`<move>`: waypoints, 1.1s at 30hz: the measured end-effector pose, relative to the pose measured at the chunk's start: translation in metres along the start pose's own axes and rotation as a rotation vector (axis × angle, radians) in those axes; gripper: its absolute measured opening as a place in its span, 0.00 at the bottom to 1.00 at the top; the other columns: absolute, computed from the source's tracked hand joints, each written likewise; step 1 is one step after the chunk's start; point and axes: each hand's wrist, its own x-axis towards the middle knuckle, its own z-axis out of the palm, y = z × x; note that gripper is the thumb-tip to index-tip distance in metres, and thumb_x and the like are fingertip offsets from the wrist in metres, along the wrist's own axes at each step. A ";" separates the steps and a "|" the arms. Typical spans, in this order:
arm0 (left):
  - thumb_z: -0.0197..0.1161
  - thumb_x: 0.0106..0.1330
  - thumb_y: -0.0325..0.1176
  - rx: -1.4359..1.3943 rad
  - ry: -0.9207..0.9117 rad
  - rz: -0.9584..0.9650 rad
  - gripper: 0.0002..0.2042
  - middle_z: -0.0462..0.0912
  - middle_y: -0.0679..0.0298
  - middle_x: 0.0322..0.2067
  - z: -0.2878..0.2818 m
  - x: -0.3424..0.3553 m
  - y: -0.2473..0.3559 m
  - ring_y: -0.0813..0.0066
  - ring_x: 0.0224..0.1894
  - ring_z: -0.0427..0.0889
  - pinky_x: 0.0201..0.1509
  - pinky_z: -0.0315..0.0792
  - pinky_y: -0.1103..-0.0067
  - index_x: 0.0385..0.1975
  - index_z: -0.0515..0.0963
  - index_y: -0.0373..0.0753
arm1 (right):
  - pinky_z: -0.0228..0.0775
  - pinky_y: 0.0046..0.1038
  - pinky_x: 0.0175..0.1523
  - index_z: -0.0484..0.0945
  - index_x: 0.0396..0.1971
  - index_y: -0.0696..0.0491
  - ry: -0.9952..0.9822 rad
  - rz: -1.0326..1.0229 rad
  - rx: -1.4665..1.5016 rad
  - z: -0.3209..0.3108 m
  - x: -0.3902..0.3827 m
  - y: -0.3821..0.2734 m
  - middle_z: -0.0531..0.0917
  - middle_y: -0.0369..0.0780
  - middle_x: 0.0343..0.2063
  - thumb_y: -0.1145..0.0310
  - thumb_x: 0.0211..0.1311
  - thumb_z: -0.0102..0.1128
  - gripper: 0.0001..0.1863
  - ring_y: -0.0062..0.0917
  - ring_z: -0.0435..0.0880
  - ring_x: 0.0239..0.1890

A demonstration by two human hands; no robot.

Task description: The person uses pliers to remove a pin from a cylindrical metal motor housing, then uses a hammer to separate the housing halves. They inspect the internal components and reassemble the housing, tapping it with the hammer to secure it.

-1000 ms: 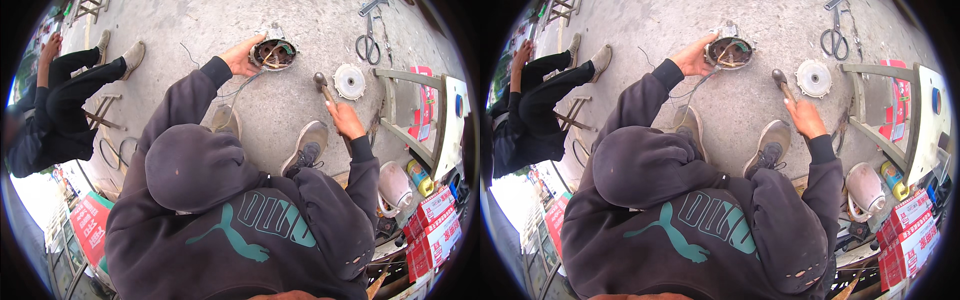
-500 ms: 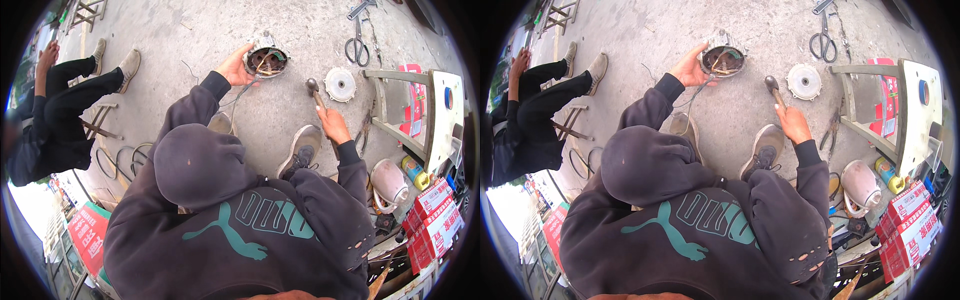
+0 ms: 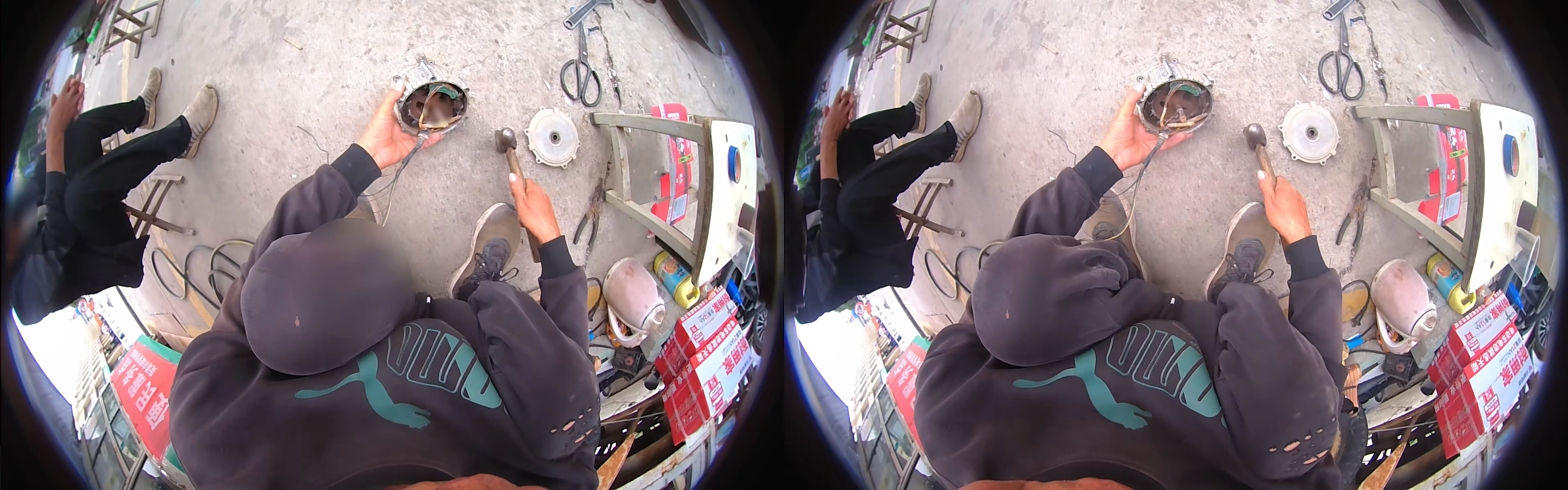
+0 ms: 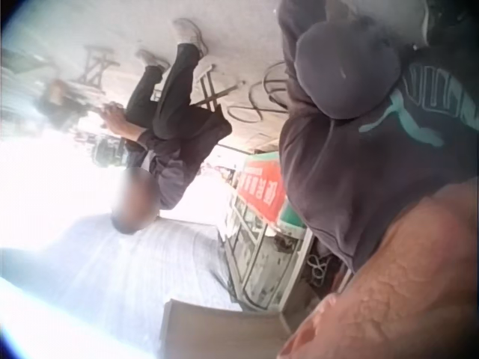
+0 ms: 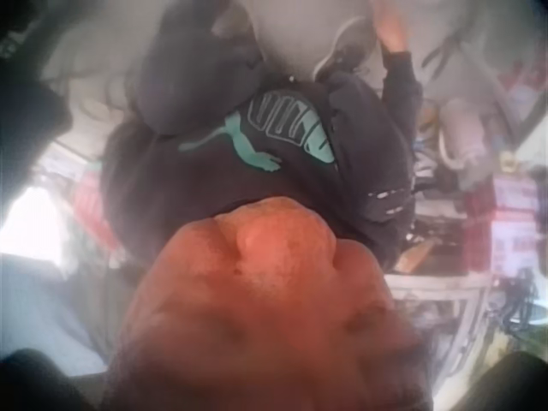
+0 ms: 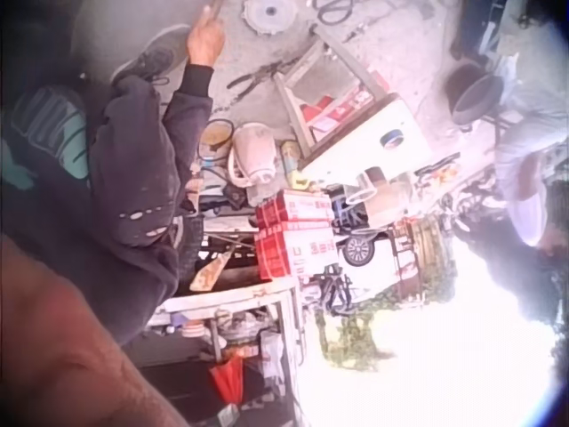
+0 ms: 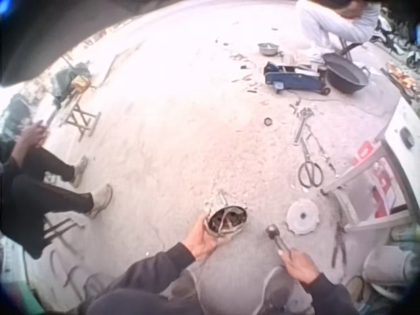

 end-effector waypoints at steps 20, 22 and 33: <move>0.51 0.67 0.71 -0.249 -0.405 0.035 0.43 0.66 0.48 0.69 0.089 -0.055 0.017 0.45 0.68 0.69 0.70 0.67 0.54 0.71 0.62 0.41 | 0.60 0.20 0.31 0.75 0.47 0.57 0.376 -0.867 0.564 -0.013 -0.066 -0.090 0.74 0.34 0.28 0.38 0.71 0.55 0.32 0.16 0.69 0.26; 0.51 0.66 0.72 -0.236 -0.386 0.058 0.43 0.68 0.49 0.68 0.098 -0.059 0.018 0.48 0.67 0.70 0.70 0.67 0.55 0.71 0.63 0.42 | 0.61 0.21 0.32 0.75 0.48 0.57 0.415 -0.878 0.512 -0.007 -0.065 -0.085 0.75 0.34 0.30 0.38 0.69 0.56 0.32 0.17 0.69 0.27; 0.53 0.66 0.71 -0.284 -0.414 0.035 0.42 0.67 0.48 0.68 0.073 -0.044 0.016 0.40 0.66 0.70 0.62 0.74 0.57 0.71 0.63 0.44 | 0.61 0.21 0.27 0.74 0.40 0.59 0.339 -0.737 0.687 -0.032 -0.092 -0.126 0.72 0.34 0.21 0.41 0.73 0.53 0.30 0.16 0.68 0.22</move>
